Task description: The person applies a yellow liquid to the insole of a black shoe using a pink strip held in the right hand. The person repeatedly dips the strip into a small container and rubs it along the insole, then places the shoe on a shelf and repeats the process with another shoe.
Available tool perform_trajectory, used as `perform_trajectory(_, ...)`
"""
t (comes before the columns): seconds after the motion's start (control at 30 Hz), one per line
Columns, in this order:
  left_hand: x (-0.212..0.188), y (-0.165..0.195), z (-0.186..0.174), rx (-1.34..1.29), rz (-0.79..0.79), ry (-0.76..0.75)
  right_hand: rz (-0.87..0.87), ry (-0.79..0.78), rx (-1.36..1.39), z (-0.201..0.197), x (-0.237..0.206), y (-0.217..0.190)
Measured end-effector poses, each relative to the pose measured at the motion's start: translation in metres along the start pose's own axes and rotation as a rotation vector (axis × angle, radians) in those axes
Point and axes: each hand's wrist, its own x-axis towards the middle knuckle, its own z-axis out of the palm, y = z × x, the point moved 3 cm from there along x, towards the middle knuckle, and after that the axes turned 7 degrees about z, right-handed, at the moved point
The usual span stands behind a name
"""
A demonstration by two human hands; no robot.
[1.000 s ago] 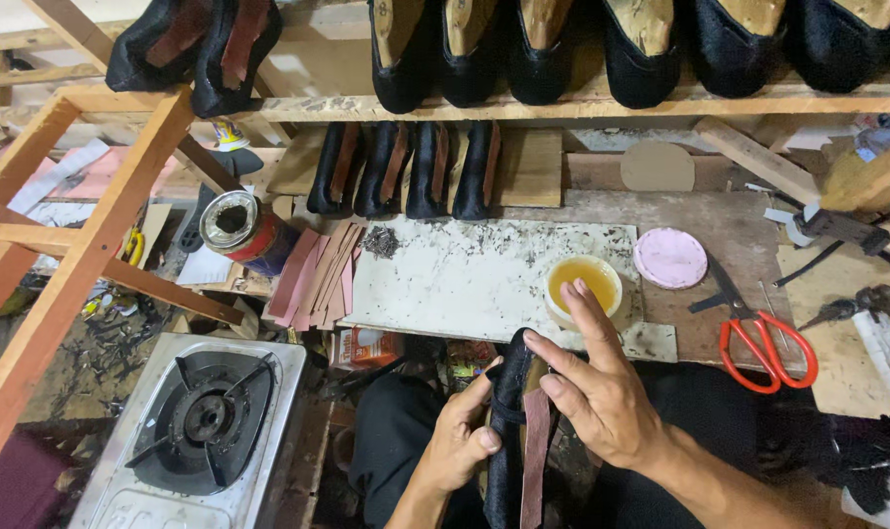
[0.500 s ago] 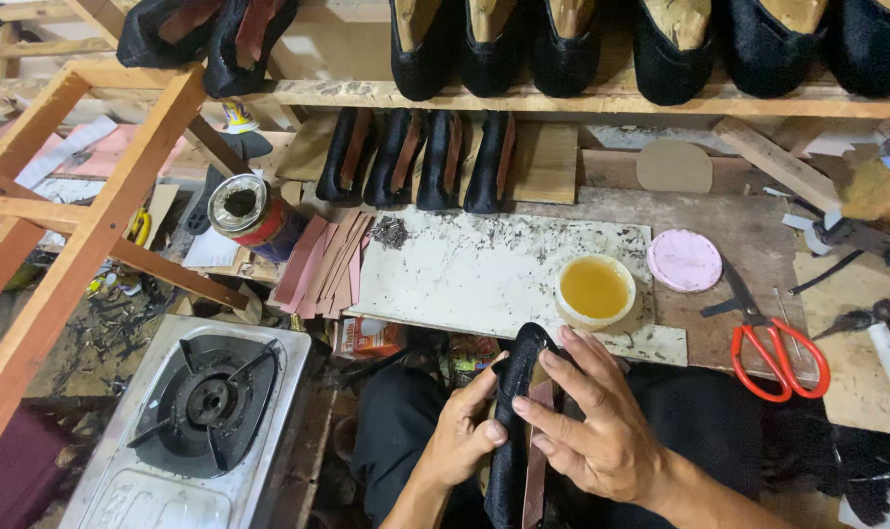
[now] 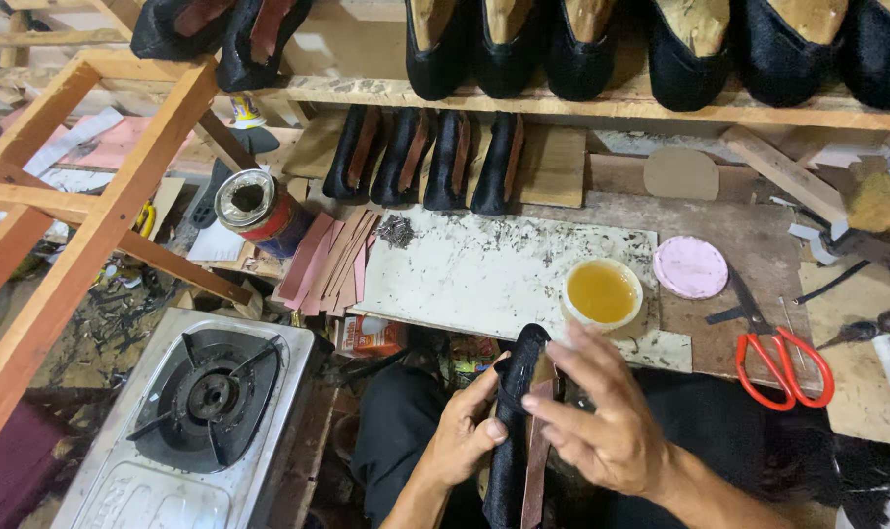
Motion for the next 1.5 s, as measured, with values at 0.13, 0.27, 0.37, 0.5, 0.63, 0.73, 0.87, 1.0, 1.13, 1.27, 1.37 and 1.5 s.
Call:
perform_trajectory(0.13, -0.003, -0.003, -0.003, 0.041, -0.001, 0.002, 0.102, -0.003, -0.074, 0.002, 0.002, 0.001)
perform_trajectory(0.27, -0.004, -0.012, -0.012, 0.038, -0.068, 0.113, -0.009, -0.058, -0.09, 0.007, 0.002, 0.003)
perform_trajectory(0.37, -0.009, -0.031, -0.024, -0.211, -0.236, 0.45, 0.185, -0.087, -0.205, 0.003, 0.002, 0.028)
perform_trajectory(0.5, -0.034, -0.05, -0.046, -0.507, -0.32, 0.566, 0.438, -0.124, -0.39, -0.014, 0.007, 0.077)
perform_trajectory(0.63, -0.053, -0.066, -0.051, -0.497, -0.168, 0.492, 0.445, -0.215, -0.477, -0.02, 0.01, 0.099)
perform_trajectory(0.73, -0.069, -0.072, -0.046, -0.637, -0.226, 0.634, 0.472, -0.264, -0.5, -0.02, 0.003, 0.104)
perform_trajectory(0.87, -0.075, -0.06, -0.037, -0.656, -0.258, 0.622, 0.525, -0.163, -0.437, -0.022, -0.011, 0.113)
perform_trajectory(1.0, -0.058, -0.046, -0.034, -0.279, -0.198, 0.48, 0.61, -0.151, -0.131, -0.015, -0.015, 0.11)
perform_trajectory(1.13, -0.043, -0.036, -0.024, -0.217, -0.139, 0.345, 0.398, -0.142, 0.008, 0.0, -0.011, 0.056)
perform_trajectory(1.27, -0.032, -0.027, -0.01, -0.267, -0.067, 0.214, 0.182, -0.116, 0.061, 0.005, -0.002, 0.01)
perform_trajectory(1.37, -0.03, -0.026, -0.005, -0.269, -0.075, 0.182, 0.194, -0.117, 0.013, 0.006, 0.008, 0.004)
perform_trajectory(1.5, -0.032, -0.031, -0.007, -0.224, -0.046, 0.18, 0.181, -0.11, -0.046, 0.002, 0.016, 0.003)
